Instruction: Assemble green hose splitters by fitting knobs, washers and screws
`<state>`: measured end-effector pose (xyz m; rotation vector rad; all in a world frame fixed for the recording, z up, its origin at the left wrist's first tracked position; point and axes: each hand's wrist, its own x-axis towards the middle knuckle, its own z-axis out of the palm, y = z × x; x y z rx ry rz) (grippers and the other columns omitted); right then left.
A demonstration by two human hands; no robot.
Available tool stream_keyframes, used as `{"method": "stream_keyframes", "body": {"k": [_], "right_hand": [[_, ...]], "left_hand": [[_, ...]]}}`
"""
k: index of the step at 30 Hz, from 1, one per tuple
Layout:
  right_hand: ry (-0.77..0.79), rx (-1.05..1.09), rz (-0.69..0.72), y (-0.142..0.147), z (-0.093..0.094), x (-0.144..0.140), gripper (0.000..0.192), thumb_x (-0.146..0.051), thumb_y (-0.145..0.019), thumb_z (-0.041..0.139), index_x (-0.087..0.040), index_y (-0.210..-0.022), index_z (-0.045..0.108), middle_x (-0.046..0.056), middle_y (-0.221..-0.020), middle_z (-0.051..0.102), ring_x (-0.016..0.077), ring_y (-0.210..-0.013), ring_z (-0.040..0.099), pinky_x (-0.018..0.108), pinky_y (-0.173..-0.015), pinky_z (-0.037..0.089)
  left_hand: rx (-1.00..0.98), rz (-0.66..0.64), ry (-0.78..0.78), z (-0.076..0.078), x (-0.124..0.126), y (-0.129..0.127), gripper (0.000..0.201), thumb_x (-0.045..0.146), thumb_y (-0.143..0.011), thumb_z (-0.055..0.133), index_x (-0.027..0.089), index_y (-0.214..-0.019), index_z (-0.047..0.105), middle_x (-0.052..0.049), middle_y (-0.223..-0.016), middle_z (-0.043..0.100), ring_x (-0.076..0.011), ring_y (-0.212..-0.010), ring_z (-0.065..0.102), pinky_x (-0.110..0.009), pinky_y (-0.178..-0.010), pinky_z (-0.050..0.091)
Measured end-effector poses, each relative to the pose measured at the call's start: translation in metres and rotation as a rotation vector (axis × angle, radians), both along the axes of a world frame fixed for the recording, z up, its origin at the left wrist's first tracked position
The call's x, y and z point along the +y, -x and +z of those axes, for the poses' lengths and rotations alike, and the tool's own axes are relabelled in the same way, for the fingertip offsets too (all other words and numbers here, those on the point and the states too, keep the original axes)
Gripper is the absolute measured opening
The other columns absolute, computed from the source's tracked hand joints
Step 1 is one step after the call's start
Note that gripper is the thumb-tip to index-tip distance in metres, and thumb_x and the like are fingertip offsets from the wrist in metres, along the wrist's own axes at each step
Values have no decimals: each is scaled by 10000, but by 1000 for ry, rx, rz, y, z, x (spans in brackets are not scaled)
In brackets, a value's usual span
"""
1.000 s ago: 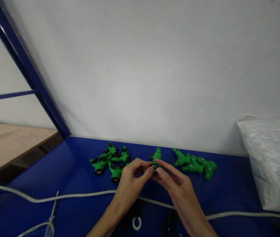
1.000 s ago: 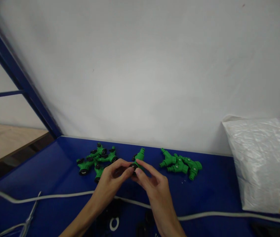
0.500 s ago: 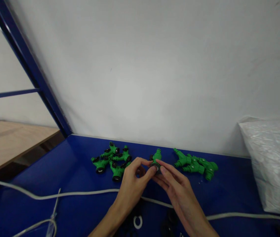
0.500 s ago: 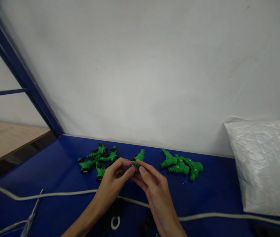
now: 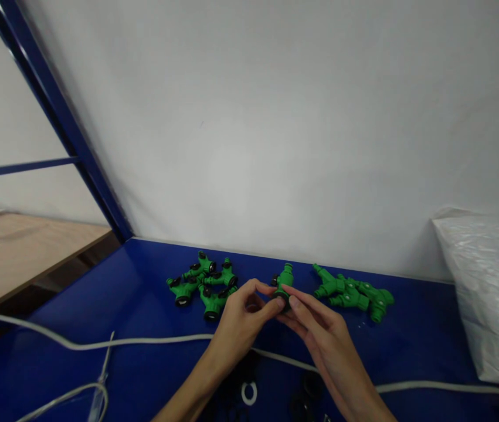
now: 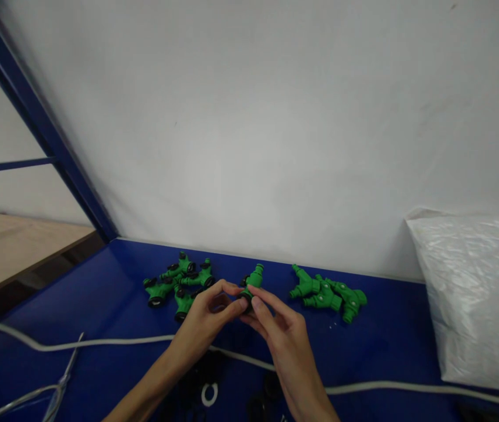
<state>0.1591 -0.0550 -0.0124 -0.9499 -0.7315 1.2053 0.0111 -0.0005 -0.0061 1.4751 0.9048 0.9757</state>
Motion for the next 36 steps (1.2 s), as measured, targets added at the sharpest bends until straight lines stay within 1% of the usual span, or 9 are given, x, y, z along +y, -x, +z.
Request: {"method": "stream_keyframes", "body": {"k": [5,8,15,19,23,26,30,32,36], "right_hand": [[21,-45,19,-3,-5,-1,340,-421,-796,821,-238,-1083,802,84,-1134,776,284,-1055,719,429,-985,565],[25,-66,42,-3,-7,2,401,-432,-784,829,-238,-1132,783,87,-1162,767,285,-1056,720,428,-987,564],[47,71,56,-2,-8,8,427,-403,-670,905,-216,-1037,790,95,-1065,794,293,-989,751,409,-929,589],[61,71,52,-8,-15,10,492,-433,-668,885,-190,-1070,739,109,-983,803,287,-904,773,417,-923,584],[113,-315,41,-12,-33,13,640,-588,-768,730,-135,-1211,632,115,-835,788,299,-774,779,437,-789,619],[118,-523,-30,-16,-43,16,660,-648,-792,647,-130,-1201,637,104,-797,765,269,-606,741,407,-627,603],[67,-678,-95,-20,-43,16,507,-583,-799,653,-155,-1059,732,57,-680,704,225,-572,676,350,-590,548],[29,-721,-86,-16,-42,15,465,-538,-764,698,-166,-1037,757,71,-776,715,216,-611,674,337,-599,548],[-146,-906,2,0,-45,17,442,-382,-779,693,-175,-1166,742,87,-967,706,181,-625,658,311,-588,562]], "left_hand": [[75,25,-19,2,-1,0,261,414,-834,719,167,-914,687,5,-705,643,-142,-664,558,-243,-627,421],[77,31,-37,1,2,1,293,413,-847,717,174,-1016,720,-31,-840,715,-171,-754,633,-256,-678,479],[150,13,-365,4,7,10,279,400,-967,573,231,-1068,771,-70,-1114,715,-214,-1084,642,-310,-967,478],[117,149,-285,0,15,16,337,409,-974,543,224,-1201,708,-88,-1198,700,-219,-1068,651,-309,-876,521],[38,318,-228,-1,32,25,350,460,-950,566,196,-1078,757,-82,-1031,745,-200,-873,674,-297,-783,518],[-194,467,-157,3,44,37,376,511,-852,690,167,-979,774,-54,-851,724,-140,-665,609,-246,-624,475],[-561,592,-1,9,55,57,445,530,-733,791,132,-927,753,-14,-765,654,-78,-569,537,-194,-507,406],[-626,644,27,9,60,67,456,545,-730,774,128,-909,729,5,-736,619,-57,-534,508,-178,-477,385],[-701,697,91,5,69,78,427,528,-716,757,133,-860,685,26,-678,576,-46,-479,473,-168,-432,351]]}}
